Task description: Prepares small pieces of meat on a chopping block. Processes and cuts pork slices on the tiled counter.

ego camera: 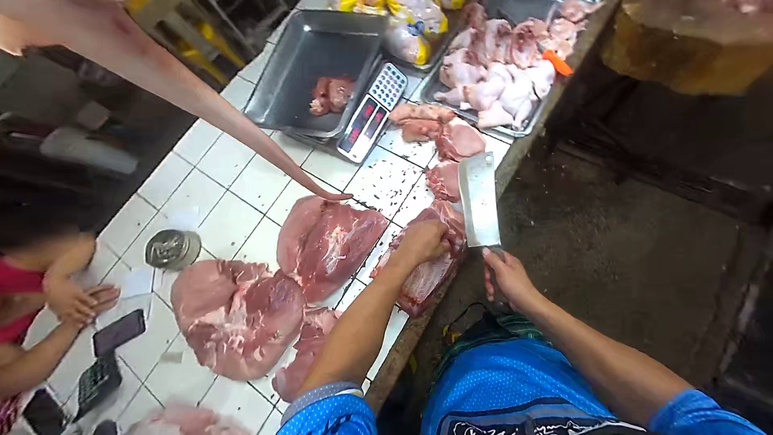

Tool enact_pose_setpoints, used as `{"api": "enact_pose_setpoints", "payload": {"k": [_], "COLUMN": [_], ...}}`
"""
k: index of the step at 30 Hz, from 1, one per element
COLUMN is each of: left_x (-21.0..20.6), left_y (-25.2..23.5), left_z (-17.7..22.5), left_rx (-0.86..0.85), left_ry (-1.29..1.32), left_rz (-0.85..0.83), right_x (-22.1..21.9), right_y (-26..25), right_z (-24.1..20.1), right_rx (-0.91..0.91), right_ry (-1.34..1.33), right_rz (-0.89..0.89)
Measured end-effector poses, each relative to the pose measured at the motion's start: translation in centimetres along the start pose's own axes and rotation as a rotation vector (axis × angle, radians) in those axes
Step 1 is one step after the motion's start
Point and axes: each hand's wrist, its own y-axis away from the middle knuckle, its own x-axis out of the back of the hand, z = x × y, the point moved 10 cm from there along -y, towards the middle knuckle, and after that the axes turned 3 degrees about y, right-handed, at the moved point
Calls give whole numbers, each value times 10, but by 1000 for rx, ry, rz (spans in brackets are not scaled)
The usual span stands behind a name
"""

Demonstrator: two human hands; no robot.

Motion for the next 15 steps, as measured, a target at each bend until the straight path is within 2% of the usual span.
{"api": "enact_pose_setpoints", "payload": {"k": [3, 8, 11, 15], "left_x": [3, -1, 5, 11], "left_y": [-9, -6, -5, -5], "left_z": [-4, 12, 2, -7], "left_rx": [49, -14, -13, 50], "left_ry": [-26, -164, -80, 66], "left_rz": [-83, -12, 84, 59], "right_x": [-16, -16, -18, -31], "right_y": [2, 7, 8, 4], "right_z": [13, 27, 34, 38], "right_rx": [16, 25, -4, -22], "right_ry": [-34, -121, -184, -255], "right_rz": [59, 163, 147, 113]}}
